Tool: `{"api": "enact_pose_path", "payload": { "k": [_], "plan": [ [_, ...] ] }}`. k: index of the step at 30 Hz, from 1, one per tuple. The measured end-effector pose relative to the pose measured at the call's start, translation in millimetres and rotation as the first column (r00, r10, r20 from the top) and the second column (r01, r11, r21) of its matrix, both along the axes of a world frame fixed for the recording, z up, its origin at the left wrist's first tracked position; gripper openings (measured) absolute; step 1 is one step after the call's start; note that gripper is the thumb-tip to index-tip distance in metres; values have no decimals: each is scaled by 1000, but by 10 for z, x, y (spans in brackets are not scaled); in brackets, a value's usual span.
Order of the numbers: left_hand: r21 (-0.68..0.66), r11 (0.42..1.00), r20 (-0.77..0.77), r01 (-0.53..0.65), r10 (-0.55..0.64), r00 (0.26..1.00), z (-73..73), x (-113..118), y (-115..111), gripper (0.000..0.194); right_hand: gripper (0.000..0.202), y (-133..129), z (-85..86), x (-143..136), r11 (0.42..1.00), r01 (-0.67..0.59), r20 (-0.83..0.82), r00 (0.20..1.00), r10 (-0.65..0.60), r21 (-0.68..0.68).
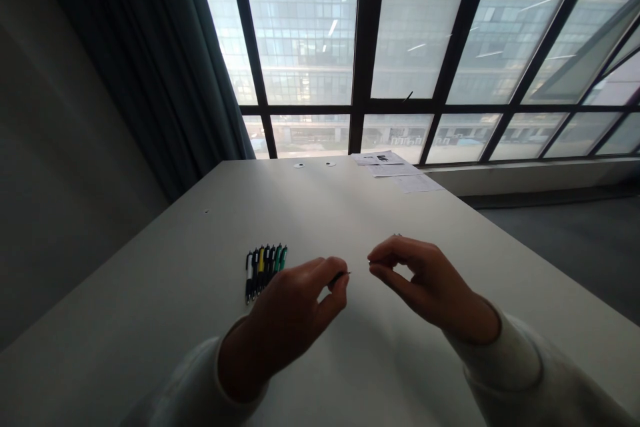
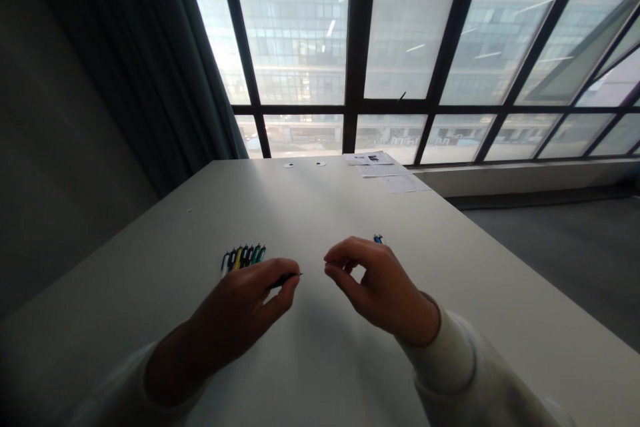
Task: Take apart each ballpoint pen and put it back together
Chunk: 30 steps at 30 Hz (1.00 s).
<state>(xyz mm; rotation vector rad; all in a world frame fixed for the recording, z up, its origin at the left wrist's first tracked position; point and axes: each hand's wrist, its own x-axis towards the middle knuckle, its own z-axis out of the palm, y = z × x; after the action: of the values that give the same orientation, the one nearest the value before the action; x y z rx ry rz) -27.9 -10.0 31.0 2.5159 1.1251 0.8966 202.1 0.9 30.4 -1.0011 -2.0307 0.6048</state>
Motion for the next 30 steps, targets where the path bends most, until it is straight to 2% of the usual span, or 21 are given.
{"api": "enact_pose_path", "payload": {
  "k": [2, 5, 9, 12, 19, 24, 27, 30],
  "plan": [
    [32, 999, -28, -31, 32, 999, -15, 11, 11, 9, 7, 67, -153, 64, 998, 61, 208, 977, -55, -23],
    [63, 997, -39, -49, 51, 998, -37, 37, 29, 9, 7, 178, -478, 144, 988, 132, 527, 847, -68, -86],
    [82, 994, -45, -68, 71, 996, -48, 57, 43, 8, 9, 296, -842, 232, 979, 156, 609, 792, -43, -133],
    [76, 995, -43, -62, 65, 997, -46, 50, 44, 7, 13, 359, -964, 267, 973, 180, 629, 776, -51, -142],
    [43, 997, -58, -56, 59, 997, -67, 60, 55, 7, 14, 398, -1016, 273, 968, 186, 648, 761, -34, -168],
    [9, 1000, -15, -4, 4, 1000, -60, 59, 64, 7, 10, 405, -1015, 278, 964, 191, 643, 766, -29, -183],
    [-4, 999, 10, 32, -32, 999, -60, 55, 61, 6, 11, 394, -914, 278, 963, 199, 621, 782, -45, -181],
    [2, 999, 10, 53, -53, 999, -82, 78, 49, 6, 16, 291, -660, 251, 966, 193, 556, 829, -68, -169]
  ]
}}
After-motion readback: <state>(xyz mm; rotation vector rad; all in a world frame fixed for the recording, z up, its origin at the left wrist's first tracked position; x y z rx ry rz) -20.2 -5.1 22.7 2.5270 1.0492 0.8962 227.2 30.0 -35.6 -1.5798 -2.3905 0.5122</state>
